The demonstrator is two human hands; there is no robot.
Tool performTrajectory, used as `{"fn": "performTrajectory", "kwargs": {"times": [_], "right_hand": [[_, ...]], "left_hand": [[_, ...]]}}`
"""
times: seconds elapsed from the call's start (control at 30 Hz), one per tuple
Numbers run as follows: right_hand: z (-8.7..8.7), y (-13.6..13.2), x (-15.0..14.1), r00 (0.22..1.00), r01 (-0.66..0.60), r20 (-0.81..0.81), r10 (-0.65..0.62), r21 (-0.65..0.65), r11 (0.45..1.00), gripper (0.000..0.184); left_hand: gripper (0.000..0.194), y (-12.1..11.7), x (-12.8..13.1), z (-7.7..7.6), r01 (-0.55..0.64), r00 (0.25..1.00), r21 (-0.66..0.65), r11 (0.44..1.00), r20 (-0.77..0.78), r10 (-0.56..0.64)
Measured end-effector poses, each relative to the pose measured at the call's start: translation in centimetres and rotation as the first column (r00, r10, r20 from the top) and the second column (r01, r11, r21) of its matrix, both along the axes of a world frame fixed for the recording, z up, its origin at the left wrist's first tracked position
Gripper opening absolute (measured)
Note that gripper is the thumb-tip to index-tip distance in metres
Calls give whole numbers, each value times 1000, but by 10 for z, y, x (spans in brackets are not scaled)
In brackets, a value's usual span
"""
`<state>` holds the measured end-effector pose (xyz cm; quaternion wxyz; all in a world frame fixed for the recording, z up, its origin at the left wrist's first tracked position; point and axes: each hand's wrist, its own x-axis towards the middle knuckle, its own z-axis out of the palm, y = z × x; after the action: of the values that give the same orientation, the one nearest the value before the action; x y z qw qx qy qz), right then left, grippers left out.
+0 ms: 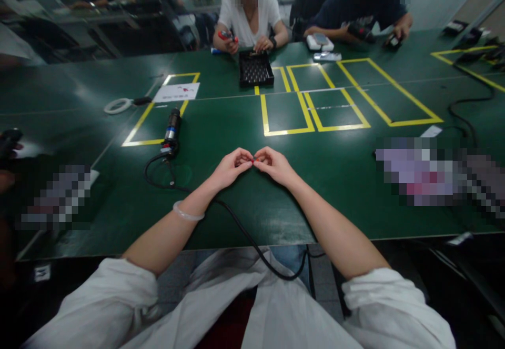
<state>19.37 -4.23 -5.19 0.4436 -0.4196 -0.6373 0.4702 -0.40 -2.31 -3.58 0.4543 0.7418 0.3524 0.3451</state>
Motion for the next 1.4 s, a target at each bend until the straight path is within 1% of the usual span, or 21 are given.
{"fn": "performTrajectory", "kwargs": {"times": [0.2, 0.4, 0.5, 0.63, 0.77, 0.83, 0.9, 0.97, 1.0, 1.03, 1.07, 1.13, 1.17, 1.2, 1.23, 1.27, 1.3, 1.37, 1.4], "right_hand": [[3, -2, 2, 984, 27, 174, -39, 72, 997, 25], [3, -2, 3, 963, 68, 252, -97, 119, 991, 27], [5, -2, 4, 944, 65, 313, -105, 136, 989, 23], [7, -2, 5, 938, 51, 333, -98, 148, 988, 21], [7, -2, 5, 940, 58, 324, -104, 148, 987, 20], [8, -2, 4, 942, 61, 319, -103, 138, 988, 20], [9, -3, 4, 943, 61, 317, -99, 129, 990, 20], [10, -3, 3, 943, 57, 318, -95, 127, 990, 19], [11, -4, 3, 944, 54, 318, -93, 127, 990, 19], [11, -4, 3, 944, 52, 317, -91, 128, 990, 18], [11, -4, 3, 945, 51, 316, -90, 128, 990, 18], [10, -4, 3, 946, 51, 313, -88, 127, 991, 18], [10, -3, 3, 946, 51, 313, -88, 126, 991, 18], [9, -3, 3, 945, 50, 314, -88, 126, 991, 18], [9, -3, 3, 945, 49, 316, -87, 126, 991, 18], [9, -3, 3, 944, 47, 319, -85, 125, 991, 18], [8, -3, 3, 944, 45, 320, -84, 126, 991, 18], [8, -3, 3, 943, 43, 323, -83, 128, 991, 19], [8, -3, 3, 942, 41, 324, -81, 129, 991, 19]], "left_hand": [[21, -2, 0, 2, 1, 999, 11, 1000, -49, 0], [19, -3, 0, 2, 4, 996, 37, 999, -91, 0], [17, -3, -1, 1, 19, 995, 52, 998, -103, -14], [18, -4, -1, 1, 29, 993, 68, 997, -118, -21], [28, -3, -1, 4, -15, 990, 73, 997, -141, 26], [33, 2, -6, 8, -36, 983, 121, 992, -177, 57], [37, 12, -17, 15, -62, 964, 229, 971, -238, 118], [41, 27, -36, 24, -124, 909, 366, 922, -331, 254], [44, 36, -50, 29, -168, 855, 431, 887, -384, 348], [47, 45, -65, 33, -222, 777, 485, 846, -437, 454], [49, 53, -82, 36, -284, 676, 526, 801, -483, 557], [54, 68, -117, 38, -393, 459, 577, 716, -552, 696], [57, 73, -134, 37, -433, 363, 584, 687, -584, 726], [59, 77, -149, 36, -465, 289, 576, 672, -619, 730], [61, 79, -162, 33, -499, 239, 551, 669, -655, 717], [62, 80, -172, 31, -532, 215, 511, 675, -689, 692], [62, 80, -180, 28, -562, 213, 466, 683, -716, 665], [63, 78, -188, 23, -599, 238, 405, 691, -734, 636], [63, 77, -189, 21, -602, 249, 400, 691, -727, 639]]}}
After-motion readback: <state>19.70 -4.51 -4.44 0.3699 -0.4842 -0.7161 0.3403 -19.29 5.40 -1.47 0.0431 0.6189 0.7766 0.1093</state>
